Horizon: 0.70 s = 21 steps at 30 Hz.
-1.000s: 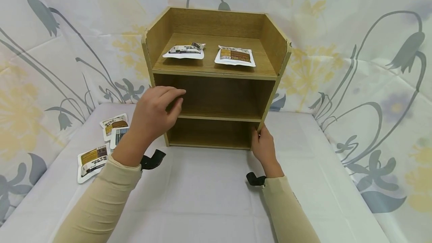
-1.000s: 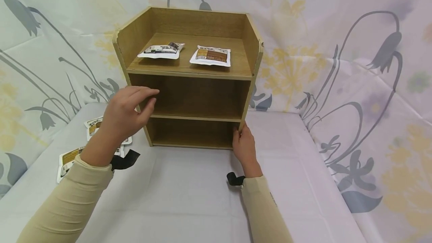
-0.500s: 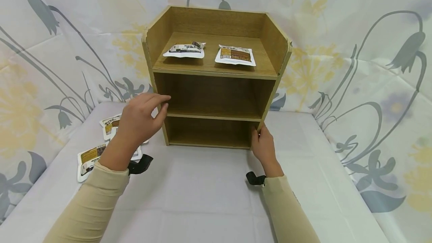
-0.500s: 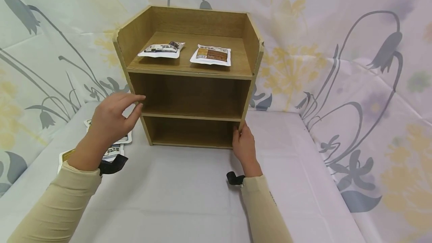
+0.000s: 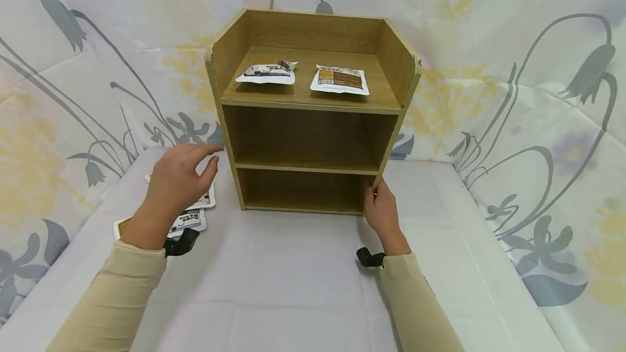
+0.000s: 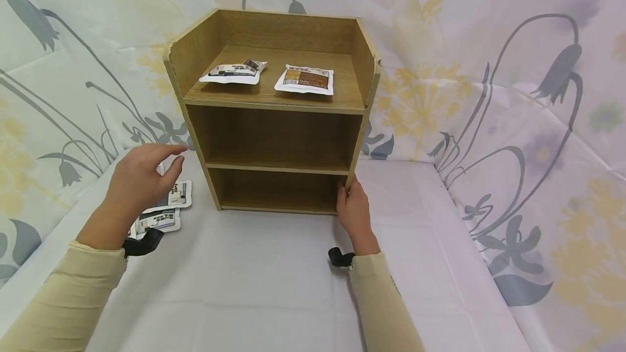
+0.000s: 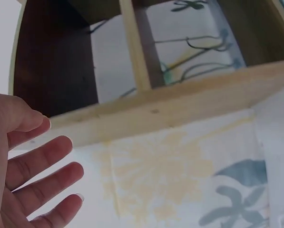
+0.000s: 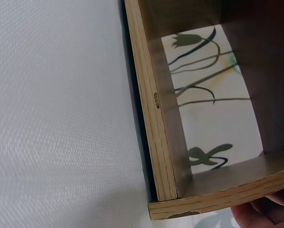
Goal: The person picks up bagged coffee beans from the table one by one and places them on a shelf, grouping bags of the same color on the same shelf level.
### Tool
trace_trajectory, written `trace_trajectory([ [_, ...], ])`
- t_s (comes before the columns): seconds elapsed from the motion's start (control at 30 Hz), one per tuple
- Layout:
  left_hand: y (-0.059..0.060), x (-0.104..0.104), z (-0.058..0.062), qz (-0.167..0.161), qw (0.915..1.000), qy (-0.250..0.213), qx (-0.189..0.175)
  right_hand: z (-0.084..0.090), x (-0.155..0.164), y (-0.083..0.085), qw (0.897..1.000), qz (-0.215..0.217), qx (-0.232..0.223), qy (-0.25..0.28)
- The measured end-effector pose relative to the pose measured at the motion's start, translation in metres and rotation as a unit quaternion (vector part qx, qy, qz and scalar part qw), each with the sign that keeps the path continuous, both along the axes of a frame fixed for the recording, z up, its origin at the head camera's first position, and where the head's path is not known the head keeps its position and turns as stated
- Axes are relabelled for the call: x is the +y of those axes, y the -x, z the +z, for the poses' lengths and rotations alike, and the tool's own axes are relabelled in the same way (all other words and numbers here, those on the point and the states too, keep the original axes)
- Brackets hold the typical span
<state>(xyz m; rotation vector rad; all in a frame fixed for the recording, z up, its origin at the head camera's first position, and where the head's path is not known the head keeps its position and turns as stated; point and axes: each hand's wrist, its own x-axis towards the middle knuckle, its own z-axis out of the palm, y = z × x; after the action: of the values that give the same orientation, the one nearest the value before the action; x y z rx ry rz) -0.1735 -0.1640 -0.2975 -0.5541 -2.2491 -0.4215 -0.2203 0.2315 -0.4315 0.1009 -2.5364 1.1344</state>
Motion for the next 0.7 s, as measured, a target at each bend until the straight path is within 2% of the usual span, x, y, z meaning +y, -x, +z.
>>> trace_trajectory([
  [0.17,-0.002,-0.012,-0.006,0.031,0.9991,0.004,-0.030,-0.001,0.000,-0.001,1.000,-0.005,-0.002,-0.012],
  [0.3,-0.002,-0.021,-0.011,0.055,0.9962,0.009,-0.067,-0.001,-0.001,-0.002,1.000,-0.009,-0.004,-0.012],
  [0.7,-0.008,-0.042,-0.026,0.105,0.9785,0.034,-0.174,0.002,-0.002,-0.003,1.000,-0.007,-0.004,-0.006],
])
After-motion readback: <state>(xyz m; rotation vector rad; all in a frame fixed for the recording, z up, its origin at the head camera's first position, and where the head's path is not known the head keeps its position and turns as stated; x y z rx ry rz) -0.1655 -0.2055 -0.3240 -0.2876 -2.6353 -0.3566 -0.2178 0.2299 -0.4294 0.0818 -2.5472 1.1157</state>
